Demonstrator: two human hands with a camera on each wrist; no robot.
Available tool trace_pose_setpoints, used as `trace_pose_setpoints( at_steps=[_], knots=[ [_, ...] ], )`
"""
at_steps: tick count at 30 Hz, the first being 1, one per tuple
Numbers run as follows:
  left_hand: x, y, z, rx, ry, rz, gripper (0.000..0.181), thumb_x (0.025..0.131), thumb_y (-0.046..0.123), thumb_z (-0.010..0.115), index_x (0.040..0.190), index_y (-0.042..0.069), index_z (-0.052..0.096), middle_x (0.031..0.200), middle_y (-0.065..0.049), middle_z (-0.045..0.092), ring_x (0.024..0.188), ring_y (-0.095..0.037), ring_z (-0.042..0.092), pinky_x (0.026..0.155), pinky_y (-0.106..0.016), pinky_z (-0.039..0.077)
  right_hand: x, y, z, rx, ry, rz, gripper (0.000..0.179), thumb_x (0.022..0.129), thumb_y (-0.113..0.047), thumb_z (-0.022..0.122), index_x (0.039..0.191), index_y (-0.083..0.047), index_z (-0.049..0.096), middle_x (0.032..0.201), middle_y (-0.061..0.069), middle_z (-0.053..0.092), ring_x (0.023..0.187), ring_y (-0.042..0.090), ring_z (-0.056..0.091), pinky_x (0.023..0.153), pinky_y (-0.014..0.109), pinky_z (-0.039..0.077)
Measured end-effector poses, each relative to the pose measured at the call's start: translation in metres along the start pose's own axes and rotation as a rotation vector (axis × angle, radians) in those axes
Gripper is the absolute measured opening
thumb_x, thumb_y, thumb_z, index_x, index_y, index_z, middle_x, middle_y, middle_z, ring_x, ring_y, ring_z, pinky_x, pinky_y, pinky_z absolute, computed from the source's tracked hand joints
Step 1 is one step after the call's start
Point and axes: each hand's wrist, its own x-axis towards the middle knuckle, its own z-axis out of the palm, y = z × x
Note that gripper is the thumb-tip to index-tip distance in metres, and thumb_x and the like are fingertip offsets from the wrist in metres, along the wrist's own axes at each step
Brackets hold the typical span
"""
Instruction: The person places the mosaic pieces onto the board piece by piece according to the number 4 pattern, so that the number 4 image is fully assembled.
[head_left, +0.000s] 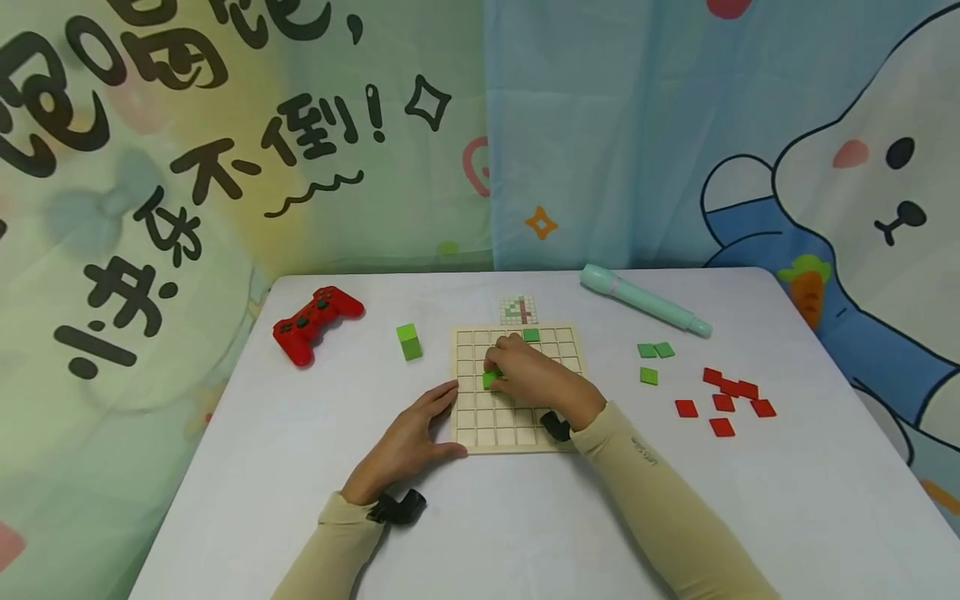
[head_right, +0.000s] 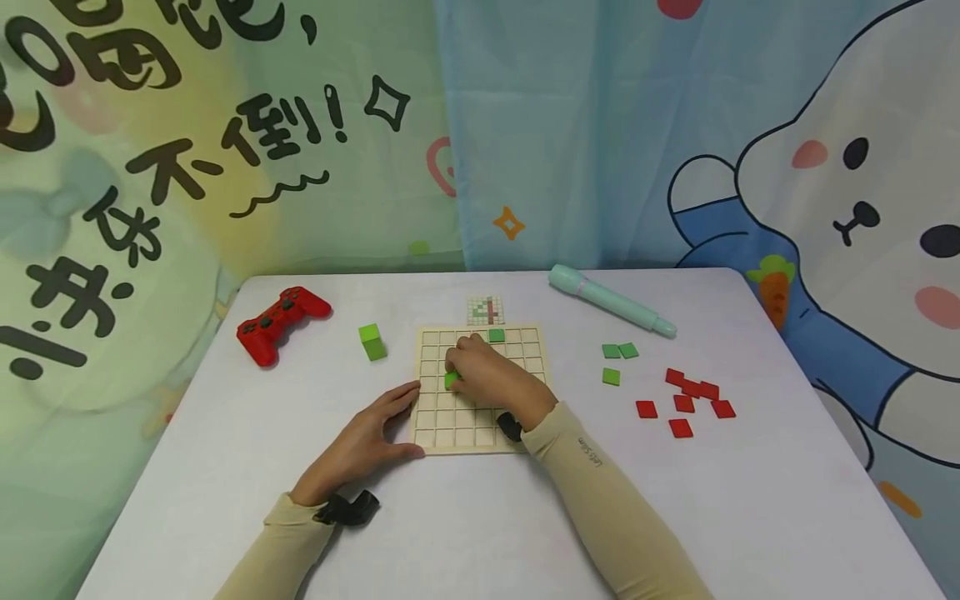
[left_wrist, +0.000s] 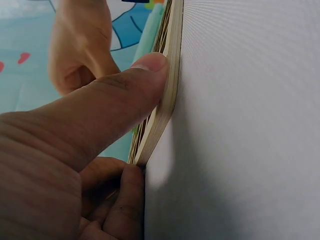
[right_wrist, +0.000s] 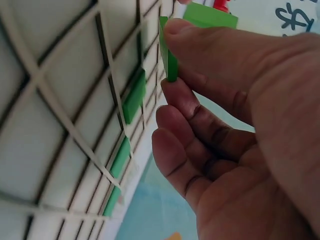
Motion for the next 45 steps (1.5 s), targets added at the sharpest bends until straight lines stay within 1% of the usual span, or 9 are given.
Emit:
trace_pose_setpoints(
  at_steps=[6,17,20,24,30,35,39,42,45],
  knots=[
    [0.001,0.000,0.001,0.003,0.002,0.012,0.095,0.084,0.025,0.093,0.162,0.003,0.043,0.174,-0.004,0.038,0.163,-0.028,0.035,0.128,-0.049,0.039,0.007,0.002,0.009,-0.017,-0.005,0.009,0.022,0.101,-0.023,0.076,0.117,-0.009,0.072,0.117,0.008,0.067,0.111,0.025,0.059,0.100,0.042,0.055],
    [0.000,0.000,-0.002,0.005,-0.002,0.003,0.096,0.084,0.025,0.093,0.163,0.003,0.041,0.174,-0.004,0.037,0.163,-0.028,0.034,0.128,-0.049,0.039,0.013,0.001,0.015,-0.014,0.028,-0.004,0.016,0.098,-0.026,0.078,0.106,-0.015,0.071,0.109,0.004,0.066,0.101,0.021,0.057,0.091,0.039,0.051],
    [-0.001,0.000,-0.003,0.007,0.003,0.004,0.096,0.084,0.024,0.093,0.163,0.003,0.042,0.174,-0.004,0.037,0.163,-0.029,0.035,0.128,-0.050,0.039,0.012,0.001,0.015,-0.011,0.035,0.002,0.018,0.098,-0.028,0.077,0.109,-0.015,0.074,0.110,0.003,0.068,0.102,0.021,0.058,0.092,0.039,0.052],
    [-0.001,0.000,-0.002,0.005,0.005,0.002,0.097,0.084,0.024,0.093,0.163,0.004,0.042,0.174,-0.004,0.037,0.162,-0.028,0.035,0.128,-0.050,0.040,0.005,0.005,0.012,0.034,0.056,-0.001,0.027,0.103,-0.029,0.073,0.122,-0.010,0.075,0.114,0.006,0.069,0.104,0.022,0.060,0.095,0.042,0.054],
    [-0.001,0.001,-0.002,0.003,-0.002,-0.011,0.096,0.084,0.023,0.093,0.163,0.005,0.042,0.175,-0.002,0.037,0.163,-0.027,0.034,0.129,-0.049,0.038,-0.031,0.032,0.002,0.174,0.198,0.024,0.031,0.109,-0.024,0.063,0.133,-0.005,0.070,0.117,0.010,0.068,0.107,0.026,0.063,0.094,0.046,0.056],
    [-0.001,0.003,0.000,0.012,0.011,-0.019,0.097,0.083,0.022,0.094,0.163,0.005,0.043,0.174,-0.002,0.037,0.163,-0.027,0.034,0.129,-0.049,0.038,-0.074,0.066,-0.005,0.308,0.397,0.181,0.029,0.111,-0.024,0.059,0.133,-0.009,0.069,0.122,0.010,0.068,0.103,0.023,0.060,0.087,0.038,0.052],
    [-0.001,0.003,0.000,0.013,0.021,-0.028,0.097,0.083,0.022,0.094,0.163,0.006,0.043,0.174,-0.002,0.038,0.163,-0.027,0.034,0.129,-0.049,0.038,-0.098,0.090,-0.006,0.332,0.540,0.309,0.027,0.112,-0.023,0.057,0.132,-0.009,0.069,0.122,0.012,0.070,0.101,0.023,0.059,0.086,0.032,0.048],
    [-0.001,0.003,0.001,0.014,0.024,-0.030,0.097,0.082,0.022,0.094,0.163,0.006,0.043,0.174,-0.002,0.039,0.163,-0.026,0.035,0.129,-0.049,0.038,-0.111,0.107,-0.007,0.329,0.595,0.374,0.027,0.112,-0.022,0.056,0.132,-0.008,0.068,0.123,0.013,0.070,0.104,0.025,0.060,0.087,0.031,0.048],
    [0.000,0.004,0.003,0.014,0.024,-0.025,0.097,0.082,0.022,0.094,0.163,0.006,0.043,0.173,-0.002,0.039,0.163,-0.027,0.035,0.129,-0.048,0.038,-0.123,0.122,-0.010,0.324,0.604,0.451,0.028,0.112,-0.023,0.055,0.134,-0.009,0.067,0.125,0.014,0.067,0.104,0.027,0.059,0.084,0.031,0.048]
  ],
)
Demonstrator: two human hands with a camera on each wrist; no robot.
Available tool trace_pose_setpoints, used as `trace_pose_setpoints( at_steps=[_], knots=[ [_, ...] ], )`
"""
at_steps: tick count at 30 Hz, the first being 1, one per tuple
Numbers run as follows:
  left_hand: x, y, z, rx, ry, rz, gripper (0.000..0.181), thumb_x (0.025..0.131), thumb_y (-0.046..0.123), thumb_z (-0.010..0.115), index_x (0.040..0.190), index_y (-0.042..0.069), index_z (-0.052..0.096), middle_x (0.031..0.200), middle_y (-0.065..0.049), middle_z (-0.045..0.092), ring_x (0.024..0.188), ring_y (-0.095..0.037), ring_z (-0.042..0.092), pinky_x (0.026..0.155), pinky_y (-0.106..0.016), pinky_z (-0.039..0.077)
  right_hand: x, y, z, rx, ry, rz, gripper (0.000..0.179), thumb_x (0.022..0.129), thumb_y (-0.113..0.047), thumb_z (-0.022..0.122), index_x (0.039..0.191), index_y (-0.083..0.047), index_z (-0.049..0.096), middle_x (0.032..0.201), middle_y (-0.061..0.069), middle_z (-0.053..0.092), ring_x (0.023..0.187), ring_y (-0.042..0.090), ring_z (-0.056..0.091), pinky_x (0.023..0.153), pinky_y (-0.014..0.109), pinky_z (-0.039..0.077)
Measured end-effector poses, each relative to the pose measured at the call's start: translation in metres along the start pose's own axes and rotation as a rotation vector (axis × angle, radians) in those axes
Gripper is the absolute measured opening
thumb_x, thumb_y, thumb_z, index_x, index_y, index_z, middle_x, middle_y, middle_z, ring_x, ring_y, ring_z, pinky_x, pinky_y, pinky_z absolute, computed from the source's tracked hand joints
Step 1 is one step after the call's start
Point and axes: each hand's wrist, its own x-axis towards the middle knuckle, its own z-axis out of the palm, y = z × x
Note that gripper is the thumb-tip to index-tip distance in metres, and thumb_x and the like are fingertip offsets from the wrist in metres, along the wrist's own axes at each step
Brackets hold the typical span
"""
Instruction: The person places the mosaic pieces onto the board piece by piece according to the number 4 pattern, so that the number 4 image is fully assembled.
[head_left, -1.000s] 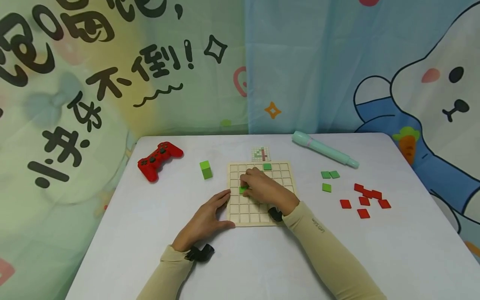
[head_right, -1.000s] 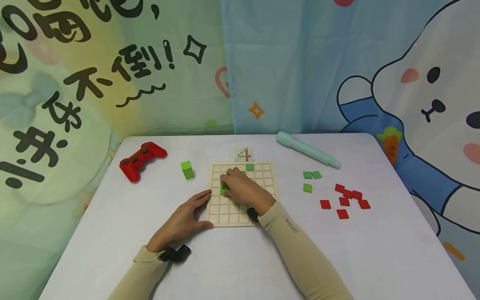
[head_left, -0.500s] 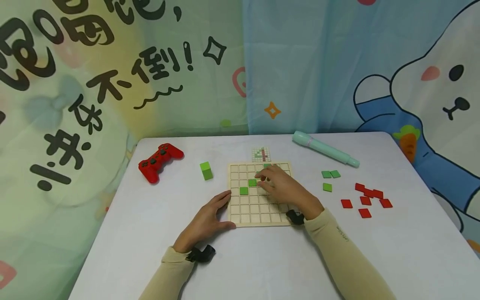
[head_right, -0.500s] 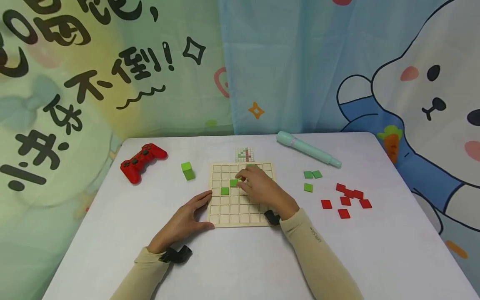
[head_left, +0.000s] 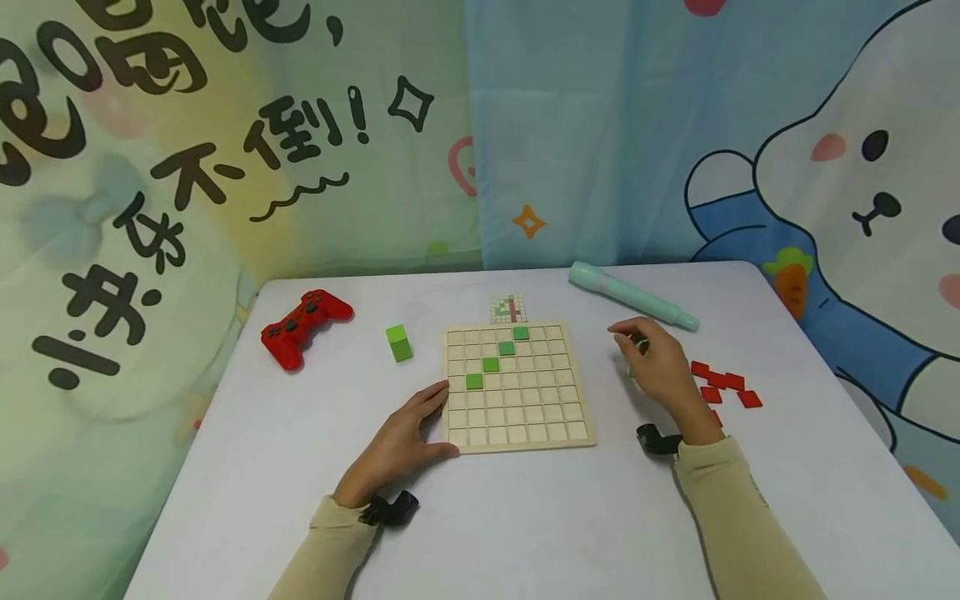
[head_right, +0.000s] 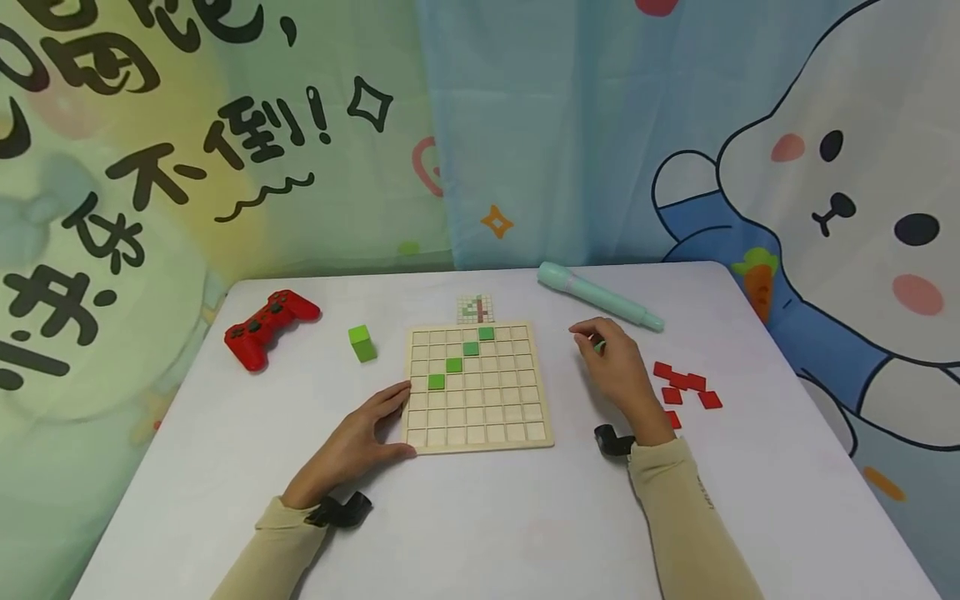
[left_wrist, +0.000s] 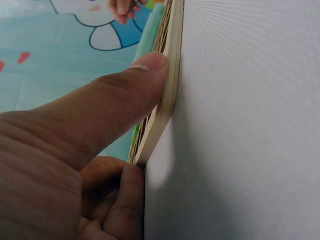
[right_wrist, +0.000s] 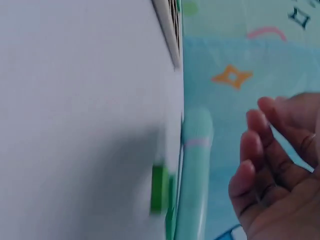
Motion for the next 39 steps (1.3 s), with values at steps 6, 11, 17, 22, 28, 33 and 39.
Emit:
trace_pose_setpoints(
  at_steps=[6,11,17,22,28,33,39],
  knots=[
    [0.000,-0.002,0.001,-0.014,-0.001,-0.007,0.097,0.082,0.022,0.095,0.163,0.007,0.043,0.174,-0.001,0.039,0.163,-0.027,0.035,0.129,-0.049,0.038,0.002,0.024,-0.012,-0.034,0.004,0.146,0.032,0.112,-0.018,0.050,0.139,-0.009,0.065,0.136,0.021,0.061,0.116,0.037,0.057,0.085,0.038,0.047],
    [0.000,-0.001,0.000,-0.010,-0.002,0.002,0.097,0.083,0.022,0.094,0.163,0.007,0.043,0.174,-0.002,0.038,0.163,-0.027,0.035,0.129,-0.049,0.039,0.005,0.034,-0.010,-0.073,0.017,0.159,0.036,0.109,-0.012,0.050,0.141,-0.005,0.065,0.142,0.027,0.056,0.123,0.044,0.055,0.095,0.056,0.051],
    [0.000,0.000,-0.001,-0.013,-0.010,0.000,0.096,0.083,0.022,0.094,0.163,0.007,0.043,0.174,-0.001,0.037,0.163,-0.027,0.033,0.129,-0.050,0.038,0.007,0.042,-0.008,-0.141,0.002,0.136,0.040,0.107,-0.007,0.053,0.145,0.000,0.061,0.154,0.033,0.048,0.137,0.053,0.040,0.109,0.071,0.044],
    [0.000,-0.001,-0.001,-0.009,-0.004,-0.003,0.097,0.083,0.022,0.094,0.163,0.007,0.043,0.174,-0.001,0.038,0.163,-0.027,0.034,0.129,-0.050,0.038,0.006,0.044,-0.007,-0.169,0.004,0.135,0.041,0.107,-0.007,0.052,0.146,0.002,0.059,0.153,0.033,0.048,0.134,0.054,0.040,0.104,0.071,0.046],
    [-0.001,-0.002,-0.001,-0.019,-0.010,0.001,0.097,0.083,0.022,0.094,0.163,0.006,0.042,0.174,-0.001,0.037,0.163,-0.026,0.034,0.129,-0.049,0.038,0.007,0.043,-0.009,-0.195,-0.043,0.171,0.044,0.106,-0.010,0.053,0.147,0.008,0.055,0.154,0.038,0.041,0.141,0.058,0.035,0.113,0.074,0.041],
    [-0.001,-0.002,-0.001,-0.013,-0.008,0.010,0.097,0.083,0.022,0.094,0.163,0.006,0.042,0.174,-0.002,0.038,0.163,-0.027,0.033,0.129,-0.049,0.038,0.008,0.041,-0.014,-0.213,-0.120,0.207,0.050,0.106,-0.012,0.054,0.150,0.010,0.049,0.156,0.040,0.034,0.144,0.060,0.031,0.115,0.077,0.039],
    [0.000,-0.002,-0.001,-0.007,-0.011,0.010,0.097,0.083,0.022,0.094,0.163,0.006,0.042,0.174,-0.002,0.037,0.164,-0.027,0.033,0.129,-0.049,0.038,0.008,0.040,-0.018,-0.216,-0.123,0.214,0.040,0.107,-0.008,0.053,0.143,0.010,0.055,0.150,0.039,0.040,0.127,0.051,0.044,0.112,0.072,0.045]
  ],
)
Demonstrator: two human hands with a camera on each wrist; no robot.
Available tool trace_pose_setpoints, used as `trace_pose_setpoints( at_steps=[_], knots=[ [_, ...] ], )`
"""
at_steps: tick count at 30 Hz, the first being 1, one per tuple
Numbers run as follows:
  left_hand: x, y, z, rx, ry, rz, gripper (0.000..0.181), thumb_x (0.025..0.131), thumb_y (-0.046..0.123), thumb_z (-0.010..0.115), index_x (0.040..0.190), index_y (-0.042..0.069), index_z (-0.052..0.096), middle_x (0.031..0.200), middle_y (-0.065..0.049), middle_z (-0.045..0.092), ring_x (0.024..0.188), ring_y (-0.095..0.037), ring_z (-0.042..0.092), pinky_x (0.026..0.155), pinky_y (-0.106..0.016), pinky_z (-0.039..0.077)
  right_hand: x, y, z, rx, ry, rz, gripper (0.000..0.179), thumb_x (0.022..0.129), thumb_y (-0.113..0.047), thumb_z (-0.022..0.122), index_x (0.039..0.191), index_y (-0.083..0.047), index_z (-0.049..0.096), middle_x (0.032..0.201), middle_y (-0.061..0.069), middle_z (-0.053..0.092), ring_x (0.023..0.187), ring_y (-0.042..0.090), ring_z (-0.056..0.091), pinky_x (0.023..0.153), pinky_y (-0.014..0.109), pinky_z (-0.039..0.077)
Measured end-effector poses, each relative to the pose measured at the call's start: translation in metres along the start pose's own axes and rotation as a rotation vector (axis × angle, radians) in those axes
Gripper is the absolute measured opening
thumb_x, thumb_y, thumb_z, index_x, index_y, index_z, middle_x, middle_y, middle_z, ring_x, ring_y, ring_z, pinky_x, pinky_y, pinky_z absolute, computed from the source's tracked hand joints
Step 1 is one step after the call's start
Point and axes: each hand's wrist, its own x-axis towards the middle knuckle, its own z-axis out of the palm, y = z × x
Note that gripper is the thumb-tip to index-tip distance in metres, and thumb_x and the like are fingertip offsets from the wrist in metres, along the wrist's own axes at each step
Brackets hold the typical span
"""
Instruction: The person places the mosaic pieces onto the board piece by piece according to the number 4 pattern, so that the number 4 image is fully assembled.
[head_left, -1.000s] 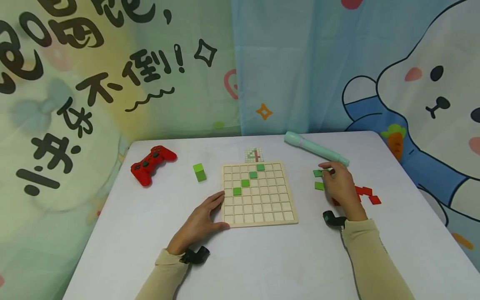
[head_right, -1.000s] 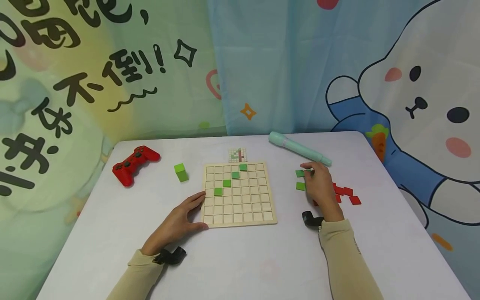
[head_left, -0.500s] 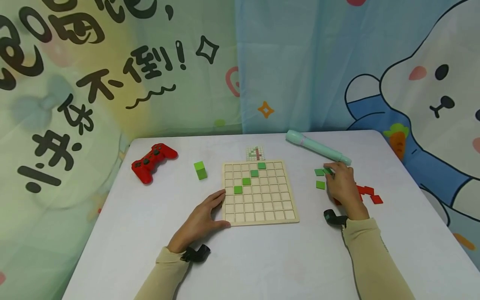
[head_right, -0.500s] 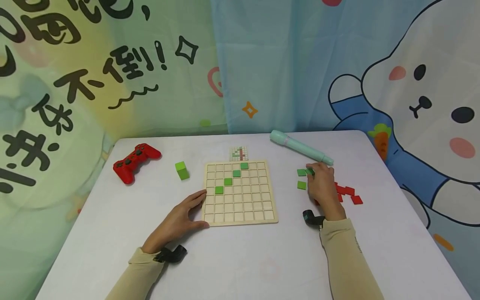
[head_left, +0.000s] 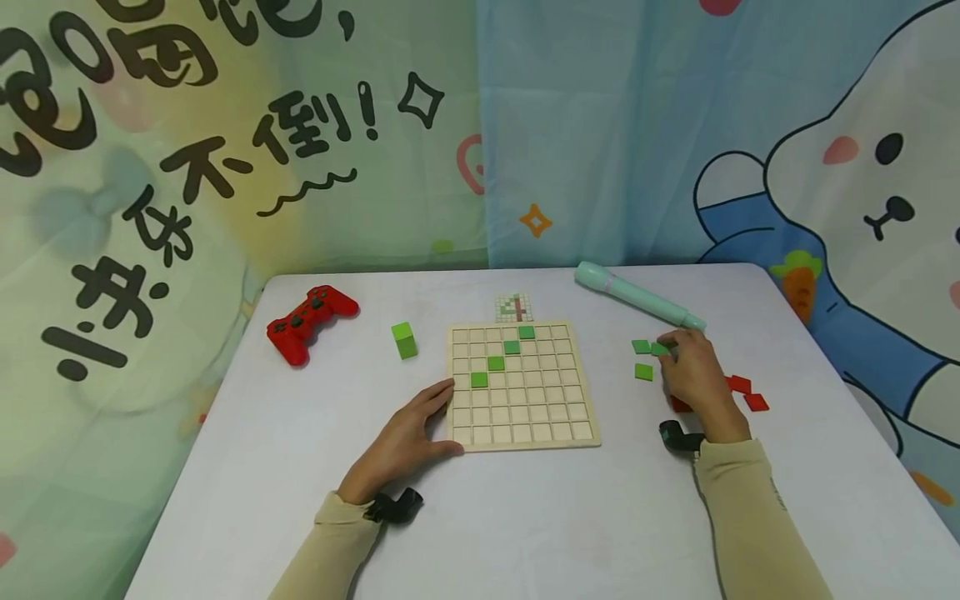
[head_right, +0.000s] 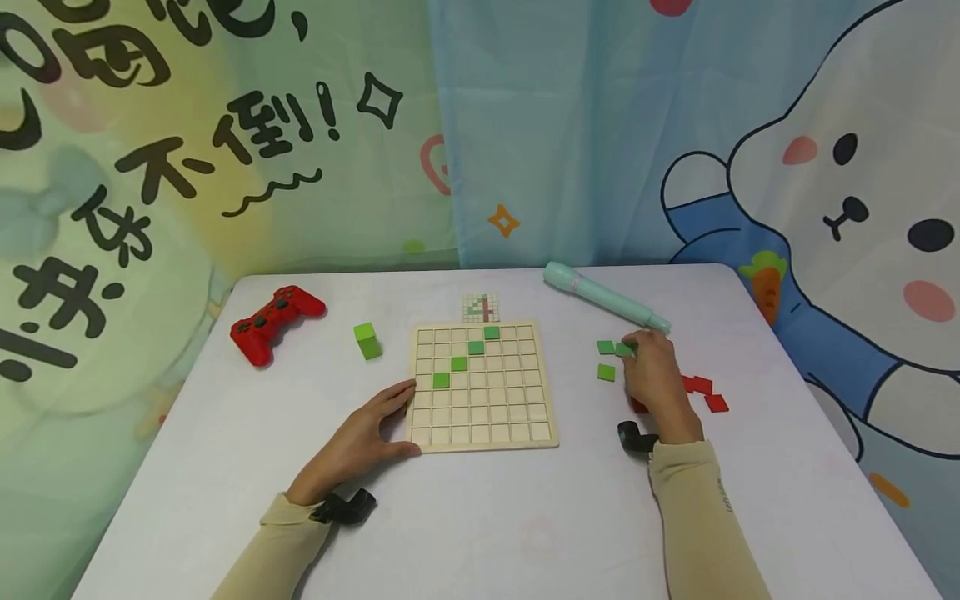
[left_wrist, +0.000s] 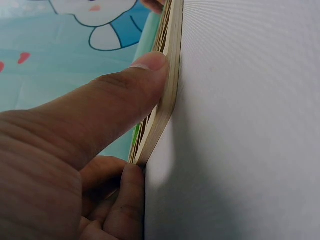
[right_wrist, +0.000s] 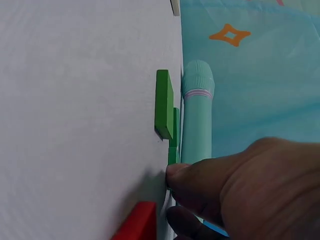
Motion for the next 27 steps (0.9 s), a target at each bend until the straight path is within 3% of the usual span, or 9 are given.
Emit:
trace_pose_setpoints(
  at_steps=[4,14,19,23,27],
  knots=[
    [0.001,0.001,0.000,0.002,0.004,0.003,0.097,0.083,0.022,0.094,0.163,0.006,0.043,0.174,-0.002,0.037,0.163,-0.027,0.033,0.129,-0.049,0.038,0.000,0.000,-0.001,0.002,0.001,0.009,0.037,0.107,-0.010,0.055,0.139,0.011,0.056,0.144,0.035,0.045,0.116,0.045,0.047,0.106,0.067,0.049],
    [0.000,-0.001,0.002,0.003,0.006,-0.003,0.097,0.082,0.022,0.094,0.163,0.006,0.043,0.174,-0.002,0.038,0.163,-0.027,0.034,0.129,-0.049,0.038,-0.004,-0.003,-0.007,0.007,0.022,-0.009,0.038,0.105,-0.016,0.060,0.133,0.011,0.059,0.132,0.033,0.051,0.114,0.045,0.051,0.098,0.064,0.052],
    [-0.001,0.000,0.002,0.007,0.012,-0.007,0.096,0.083,0.023,0.094,0.163,0.007,0.043,0.174,-0.002,0.038,0.163,-0.027,0.034,0.129,-0.049,0.038,-0.010,-0.021,-0.015,0.021,0.030,-0.059,0.040,0.106,-0.019,0.060,0.135,0.008,0.059,0.136,0.032,0.051,0.116,0.045,0.055,0.093,0.059,0.054],
    [-0.001,-0.001,0.001,0.006,0.012,-0.004,0.096,0.083,0.023,0.094,0.163,0.007,0.043,0.174,-0.001,0.038,0.163,-0.026,0.034,0.129,-0.048,0.038,-0.016,-0.042,-0.023,0.040,0.015,-0.088,0.041,0.106,-0.021,0.062,0.138,0.005,0.059,0.139,0.029,0.052,0.116,0.042,0.057,0.084,0.048,0.056],
    [0.000,-0.001,0.002,0.010,0.011,0.001,0.096,0.083,0.023,0.094,0.163,0.007,0.043,0.174,-0.001,0.037,0.163,-0.026,0.034,0.129,-0.048,0.038,-0.025,-0.064,-0.026,0.056,-0.015,-0.160,0.038,0.106,-0.019,0.065,0.137,0.002,0.060,0.136,0.026,0.054,0.116,0.040,0.058,0.082,0.043,0.056]
  ],
)
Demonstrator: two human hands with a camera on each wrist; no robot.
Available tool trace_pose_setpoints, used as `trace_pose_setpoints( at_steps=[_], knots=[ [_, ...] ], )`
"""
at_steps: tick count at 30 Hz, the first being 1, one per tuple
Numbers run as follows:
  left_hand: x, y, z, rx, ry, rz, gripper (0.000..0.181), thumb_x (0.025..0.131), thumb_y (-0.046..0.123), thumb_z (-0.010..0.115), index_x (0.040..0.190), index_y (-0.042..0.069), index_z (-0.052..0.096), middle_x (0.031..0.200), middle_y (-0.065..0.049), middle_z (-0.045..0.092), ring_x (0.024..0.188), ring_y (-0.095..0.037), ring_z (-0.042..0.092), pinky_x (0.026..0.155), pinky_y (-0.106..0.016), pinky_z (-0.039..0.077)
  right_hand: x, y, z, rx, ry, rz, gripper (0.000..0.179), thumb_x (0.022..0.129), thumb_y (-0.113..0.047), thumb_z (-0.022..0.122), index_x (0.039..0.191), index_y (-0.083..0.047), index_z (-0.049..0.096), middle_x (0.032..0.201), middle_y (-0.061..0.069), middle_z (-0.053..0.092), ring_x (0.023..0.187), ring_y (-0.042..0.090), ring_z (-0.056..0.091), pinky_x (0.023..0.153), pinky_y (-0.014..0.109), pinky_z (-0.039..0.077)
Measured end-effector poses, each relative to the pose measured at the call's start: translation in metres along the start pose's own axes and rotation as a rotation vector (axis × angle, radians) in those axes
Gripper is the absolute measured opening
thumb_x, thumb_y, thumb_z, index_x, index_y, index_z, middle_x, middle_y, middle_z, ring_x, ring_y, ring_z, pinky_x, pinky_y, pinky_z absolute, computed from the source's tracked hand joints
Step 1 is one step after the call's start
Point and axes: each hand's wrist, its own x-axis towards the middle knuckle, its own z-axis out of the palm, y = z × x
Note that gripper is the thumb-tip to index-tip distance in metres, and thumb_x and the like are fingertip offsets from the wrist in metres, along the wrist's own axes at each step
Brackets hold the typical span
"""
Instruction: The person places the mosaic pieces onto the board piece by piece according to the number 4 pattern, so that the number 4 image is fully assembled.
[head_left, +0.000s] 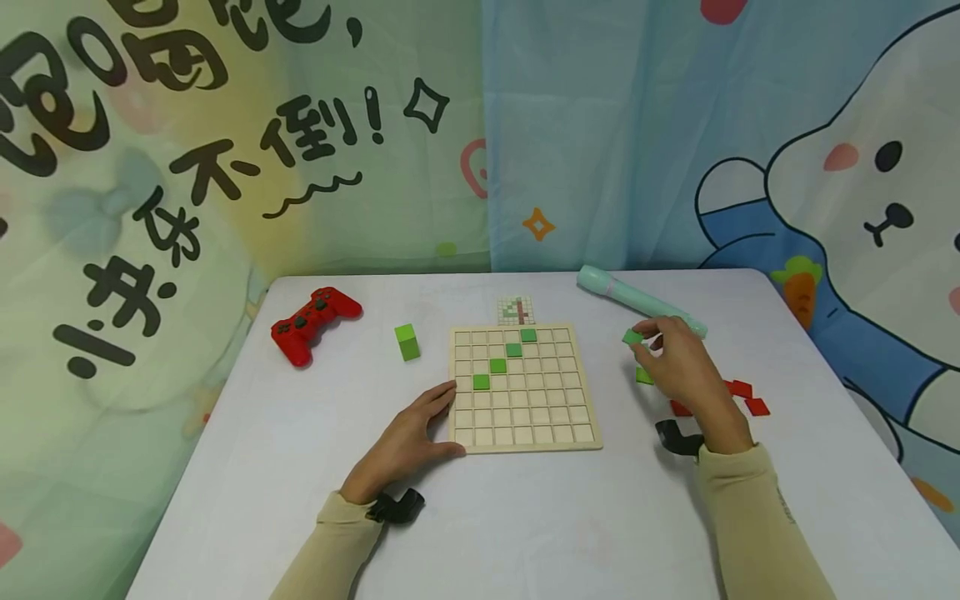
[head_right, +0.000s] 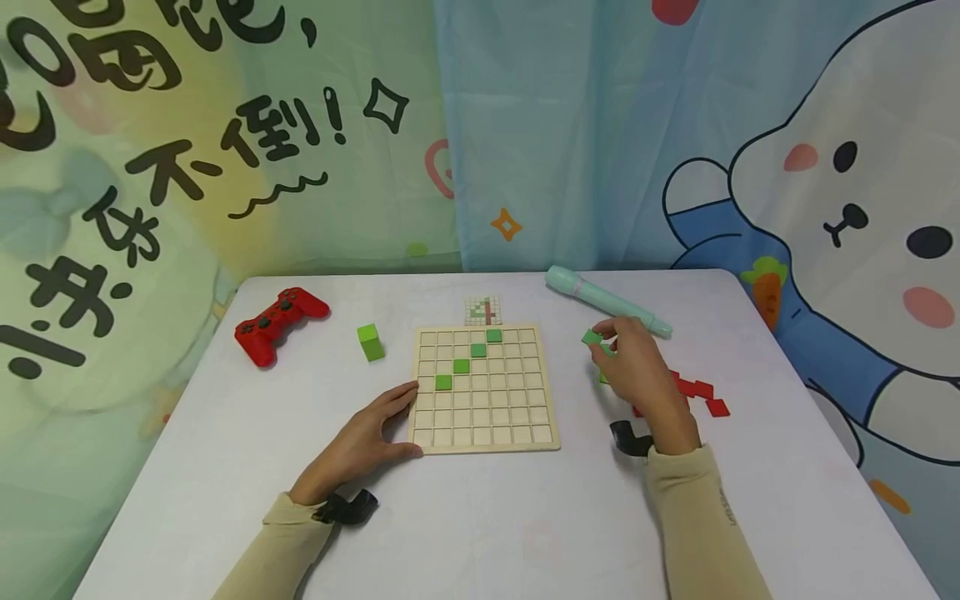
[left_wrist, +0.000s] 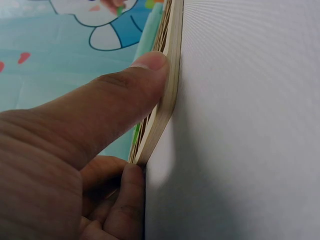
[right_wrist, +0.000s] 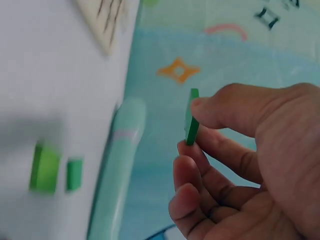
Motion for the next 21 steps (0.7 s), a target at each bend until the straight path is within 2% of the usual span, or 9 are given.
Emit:
trace_pose_setpoints(
  at_steps=[5,8,11,15,21],
  knots=[
    [0.001,-0.002,0.001,-0.003,0.006,0.008,0.096,0.083,0.023,0.094,0.162,0.005,0.043,0.174,-0.002,0.039,0.163,-0.027,0.035,0.128,-0.049,0.039,-0.003,-0.032,0.011,-0.028,-0.058,-0.110,0.033,0.104,-0.014,0.067,0.133,0.001,0.063,0.134,0.022,0.058,0.116,0.038,0.061,0.090,0.049,0.056],
    [0.002,-0.002,0.002,-0.003,0.011,0.013,0.095,0.083,0.023,0.094,0.162,0.004,0.044,0.173,-0.003,0.040,0.162,-0.028,0.036,0.128,-0.049,0.040,-0.004,-0.050,0.020,-0.031,-0.094,-0.156,0.032,0.104,-0.015,0.069,0.133,-0.002,0.064,0.132,0.019,0.060,0.114,0.035,0.061,0.086,0.045,0.056],
    [0.002,-0.002,0.002,0.004,0.013,0.012,0.096,0.083,0.023,0.094,0.162,0.004,0.044,0.173,-0.004,0.040,0.162,-0.028,0.037,0.127,-0.049,0.041,-0.005,-0.066,0.033,-0.002,-0.127,-0.241,0.029,0.103,-0.015,0.070,0.130,-0.005,0.065,0.128,0.016,0.062,0.110,0.031,0.062,0.083,0.040,0.054],
    [0.002,-0.002,0.002,-0.001,0.015,0.013,0.098,0.082,0.022,0.095,0.163,0.004,0.042,0.172,-0.006,0.040,0.161,-0.028,0.039,0.127,-0.048,0.041,-0.004,-0.083,0.053,0.047,-0.203,-0.352,0.025,0.103,-0.014,0.072,0.126,-0.006,0.066,0.126,0.012,0.064,0.105,0.026,0.062,0.087,0.039,0.055],
    [0.003,-0.002,0.000,-0.056,0.018,0.014,0.099,0.080,0.018,0.095,0.163,0.005,0.042,0.172,-0.006,0.040,0.156,-0.026,0.046,0.126,-0.046,0.041,0.002,-0.103,0.080,0.055,-0.328,-0.404,0.026,0.103,-0.015,0.071,0.126,-0.005,0.067,0.127,0.011,0.064,0.103,0.022,0.061,0.089,0.039,0.056]
  ],
)
